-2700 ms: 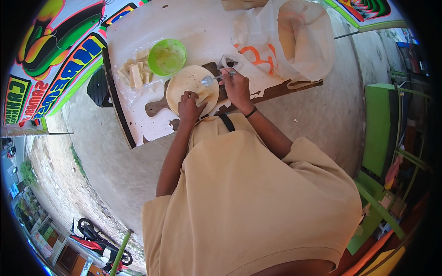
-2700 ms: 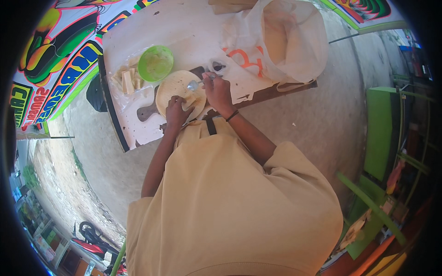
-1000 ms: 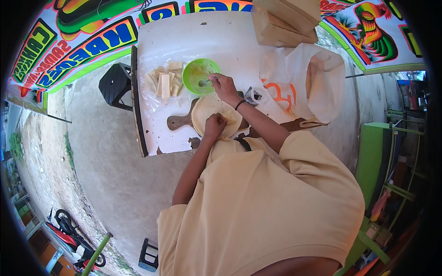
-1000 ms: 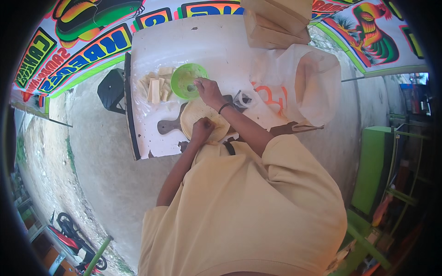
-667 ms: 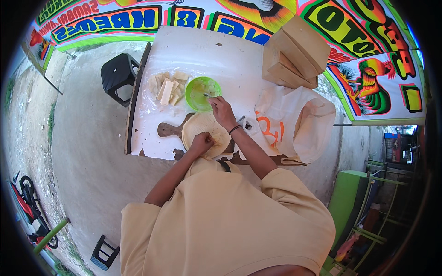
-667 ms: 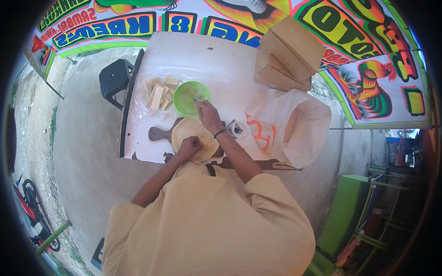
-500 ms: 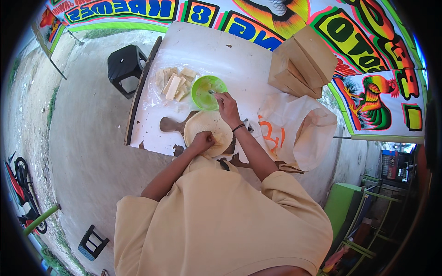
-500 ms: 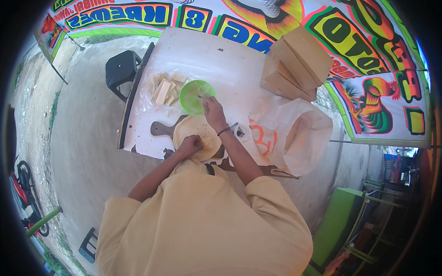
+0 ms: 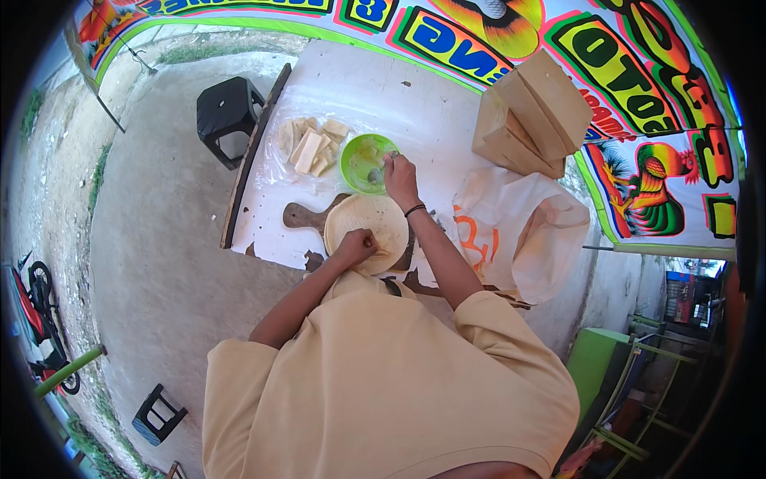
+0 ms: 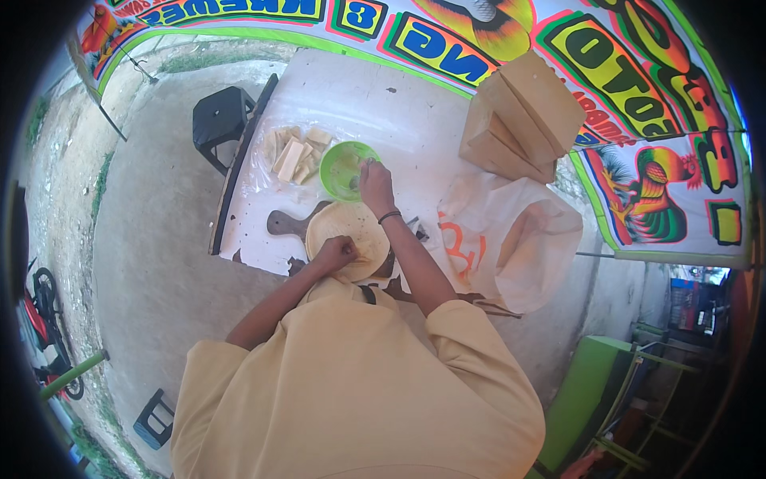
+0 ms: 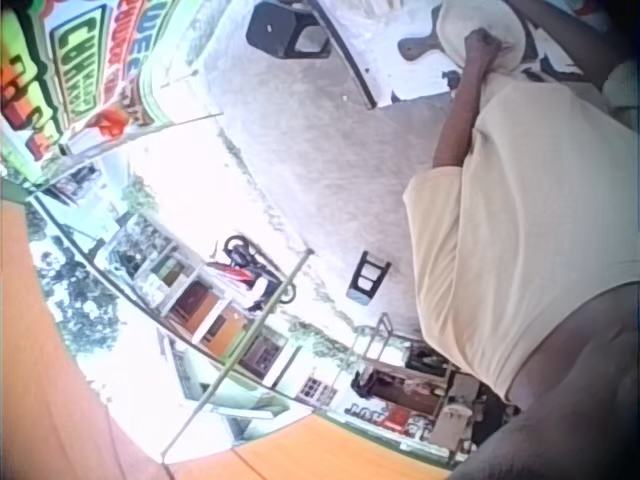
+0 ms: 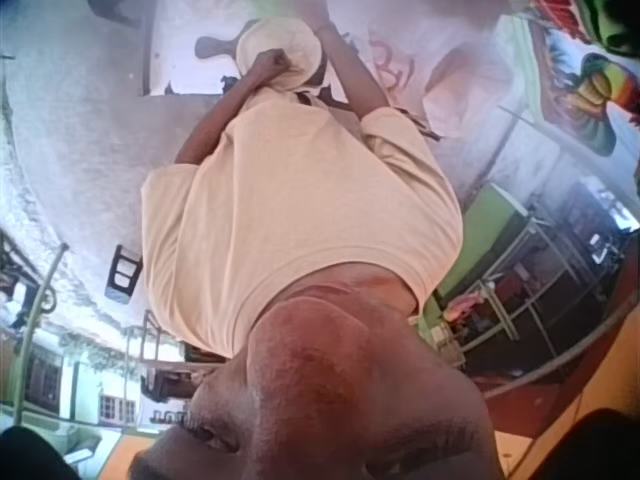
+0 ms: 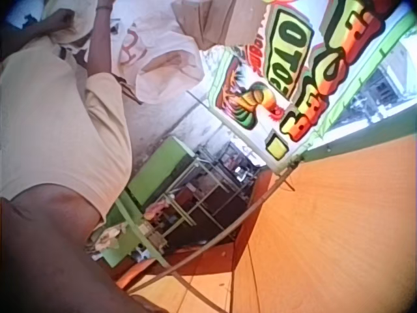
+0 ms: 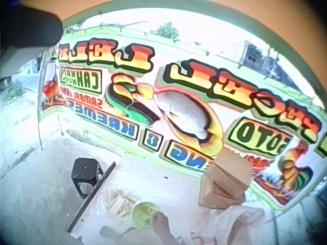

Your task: The person assembles a food item on a wooden board by spreading a green paste onto a flatbread, placing rectangular tofu pieces on top, and folding the flatbread over the filling. The person repeats this process with additional flatbreads and tofu pieces.

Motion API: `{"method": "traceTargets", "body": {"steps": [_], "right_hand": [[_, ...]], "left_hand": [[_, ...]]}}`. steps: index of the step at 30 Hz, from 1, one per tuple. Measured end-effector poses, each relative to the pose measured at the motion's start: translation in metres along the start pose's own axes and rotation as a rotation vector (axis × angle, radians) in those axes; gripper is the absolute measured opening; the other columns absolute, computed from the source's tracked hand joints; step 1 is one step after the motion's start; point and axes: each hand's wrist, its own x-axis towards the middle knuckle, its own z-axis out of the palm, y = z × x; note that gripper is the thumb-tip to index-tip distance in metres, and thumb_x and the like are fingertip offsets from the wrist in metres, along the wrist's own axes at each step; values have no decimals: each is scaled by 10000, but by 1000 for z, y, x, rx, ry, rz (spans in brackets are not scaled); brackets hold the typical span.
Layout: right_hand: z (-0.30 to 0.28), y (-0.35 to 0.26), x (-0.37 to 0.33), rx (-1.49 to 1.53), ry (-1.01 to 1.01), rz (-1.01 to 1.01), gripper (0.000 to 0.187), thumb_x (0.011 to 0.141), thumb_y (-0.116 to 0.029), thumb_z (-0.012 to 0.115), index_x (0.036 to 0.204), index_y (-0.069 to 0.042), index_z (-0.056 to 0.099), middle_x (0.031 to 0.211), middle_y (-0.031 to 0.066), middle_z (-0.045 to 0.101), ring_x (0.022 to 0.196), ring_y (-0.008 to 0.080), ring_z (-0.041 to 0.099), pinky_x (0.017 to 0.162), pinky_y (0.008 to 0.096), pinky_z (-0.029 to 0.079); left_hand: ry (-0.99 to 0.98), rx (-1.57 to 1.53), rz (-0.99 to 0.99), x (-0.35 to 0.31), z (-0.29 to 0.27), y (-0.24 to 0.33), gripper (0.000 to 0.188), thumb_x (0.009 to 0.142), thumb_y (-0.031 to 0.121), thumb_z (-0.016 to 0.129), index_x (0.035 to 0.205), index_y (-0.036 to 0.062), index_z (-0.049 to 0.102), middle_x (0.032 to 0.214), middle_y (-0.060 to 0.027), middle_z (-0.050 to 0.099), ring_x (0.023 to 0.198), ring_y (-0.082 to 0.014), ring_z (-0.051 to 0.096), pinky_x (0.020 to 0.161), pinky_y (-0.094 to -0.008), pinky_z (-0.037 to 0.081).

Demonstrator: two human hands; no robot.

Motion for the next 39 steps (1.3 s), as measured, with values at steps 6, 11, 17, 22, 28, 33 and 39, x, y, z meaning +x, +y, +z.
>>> {"method": "traceTargets", "body": {"steps": [6, 11, 17, 22, 28, 33, 39], "right_hand": [[22, 30, 16, 114, 89, 255, 265, 922, -189, 493, 857, 44, 602, 710, 241, 634, 697, 415, 626, 686, 478, 485], [27, 23, 11, 485, 142, 622, 272, 921, -215, 504, 889, 27, 625, 605, 136, 651, 580, 243, 661, 618, 367, 530], [21, 28, 6, 565, 218, 654, 265, 925, -212, 495, 904, 11, 637, 597, 118, 654, 558, 204, 664, 583, 336, 537], [16, 12, -3, 279, 161, 441, 251, 947, -177, 507, 937, 43, 627, 637, 138, 641, 523, 196, 659, 503, 310, 526], [29, -3, -11, 392, 148, 337, 275, 959, -204, 502, 931, 38, 630, 647, 131, 651, 549, 178, 671, 508, 291, 536], [31, 5, -17, 382, 171, 290, 263, 958, -196, 500, 954, 36, 624, 664, 128, 648, 574, 189, 675, 537, 313, 539], [19, 3, -24, 486, 180, 357, 263, 962, -201, 522, 999, 42, 615, 755, 112, 663, 567, 169, 668, 524, 282, 549]], "left_hand": [[-11, 24, -21, 3, 2, -1, 186, 740, 172, 703, 835, 18, 658, 774, -100, 651, 716, -199, 634, 683, -322, 509], [-15, -16, -30, 1, 1, 2, 185, 738, 163, 699, 839, 13, 659, 774, -99, 654, 717, -191, 637, 688, -319, 511], [34, 12, 10, 0, 4, 0, 176, 739, 150, 698, 838, 10, 658, 736, -98, 650, 689, -198, 640, 674, -319, 514], [39, 26, 2, -1, 6, -1, 179, 744, 164, 700, 815, 8, 649, 736, -114, 646, 684, -216, 636, 665, -332, 511], [51, -20, 8, 0, 4, 0, 196, 722, 182, 706, 782, 10, 635, 731, -124, 636, 682, -241, 628, 655, -338, 505], [18, 34, 2, 0, 2, 4, 192, 753, 171, 703, 838, 7, 651, 770, -102, 651, 705, -196, 630, 679, -328, 508], [16, 26, 5, -1, 0, 4, 180, 752, 162, 701, 811, 2, 643, 743, -103, 651, 693, -196, 633, 672, -319, 506]]}}
